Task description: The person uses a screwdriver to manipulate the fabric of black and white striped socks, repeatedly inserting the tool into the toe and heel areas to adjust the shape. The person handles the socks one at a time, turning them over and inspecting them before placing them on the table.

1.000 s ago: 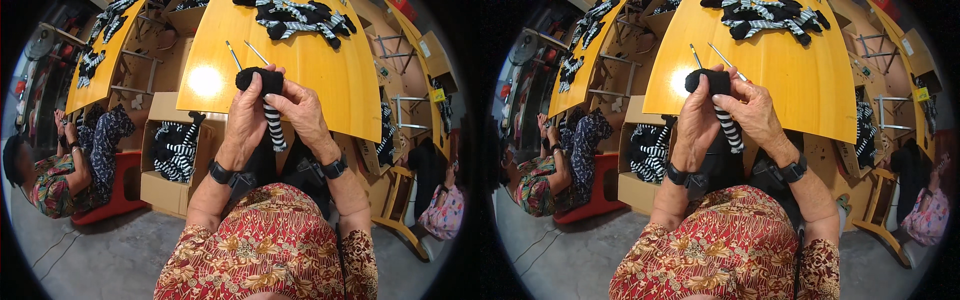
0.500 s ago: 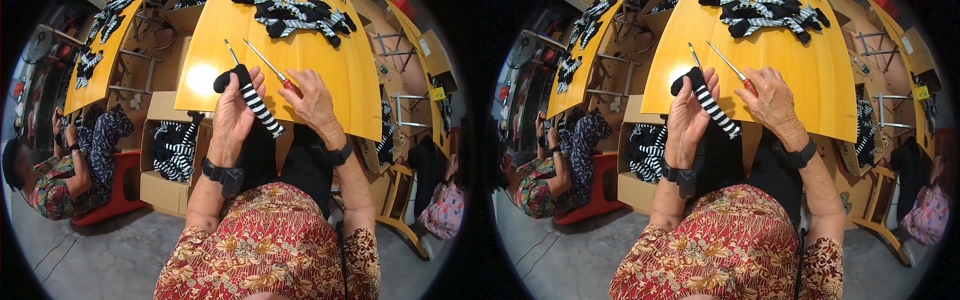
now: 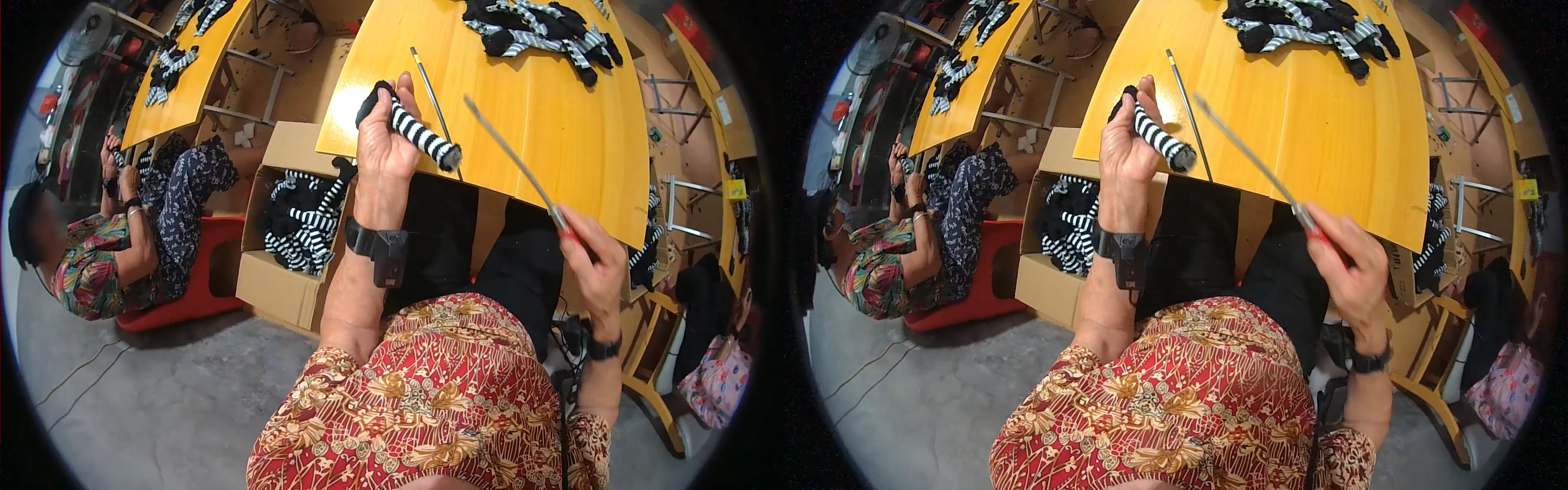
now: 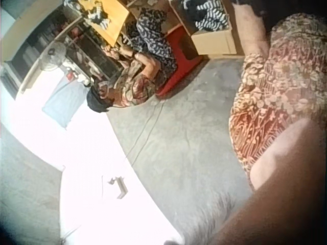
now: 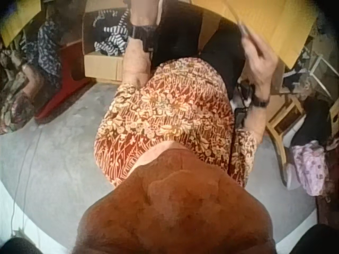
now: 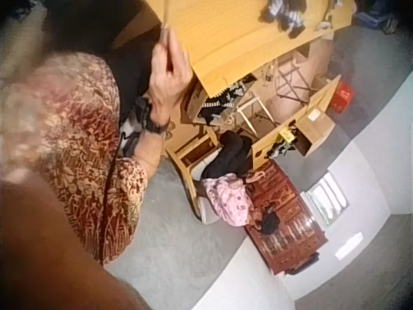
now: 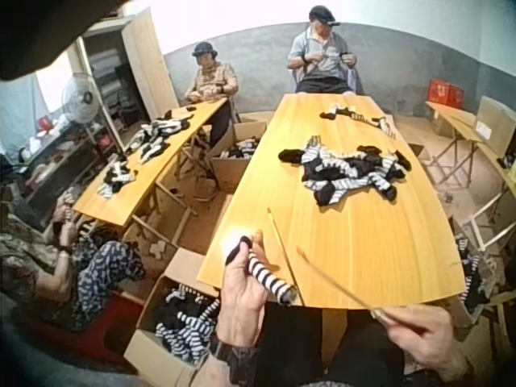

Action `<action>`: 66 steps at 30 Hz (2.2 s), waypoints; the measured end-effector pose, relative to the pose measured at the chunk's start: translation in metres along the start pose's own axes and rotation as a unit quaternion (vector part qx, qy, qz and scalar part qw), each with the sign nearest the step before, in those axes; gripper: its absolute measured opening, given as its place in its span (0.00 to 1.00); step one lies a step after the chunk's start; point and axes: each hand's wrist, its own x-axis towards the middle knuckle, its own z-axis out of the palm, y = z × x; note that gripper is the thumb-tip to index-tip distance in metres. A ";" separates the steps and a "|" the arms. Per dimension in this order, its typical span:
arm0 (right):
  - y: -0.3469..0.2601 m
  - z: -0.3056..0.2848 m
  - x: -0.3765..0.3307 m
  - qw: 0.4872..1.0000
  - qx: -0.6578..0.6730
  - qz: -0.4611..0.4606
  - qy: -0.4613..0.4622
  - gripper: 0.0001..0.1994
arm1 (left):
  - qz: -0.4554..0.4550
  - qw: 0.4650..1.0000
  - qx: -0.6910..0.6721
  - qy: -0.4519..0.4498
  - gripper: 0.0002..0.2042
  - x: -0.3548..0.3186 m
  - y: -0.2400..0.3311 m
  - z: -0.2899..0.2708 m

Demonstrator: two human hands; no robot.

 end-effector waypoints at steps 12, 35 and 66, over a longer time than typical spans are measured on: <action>0.006 0.003 -0.039 0.998 0.036 -0.015 -0.042 0.19 | -0.037 0.998 -0.031 -0.040 0.11 -0.004 -0.014 0.008; -0.020 0.054 0.006 0.990 -0.015 -0.124 0.070 0.25 | -0.055 0.929 0.328 -0.164 0.26 -0.072 -0.083 0.038; -0.009 0.034 -0.023 0.982 0.177 0.056 0.017 0.19 | 0.096 0.915 0.371 -0.125 0.15 -0.074 -0.072 0.048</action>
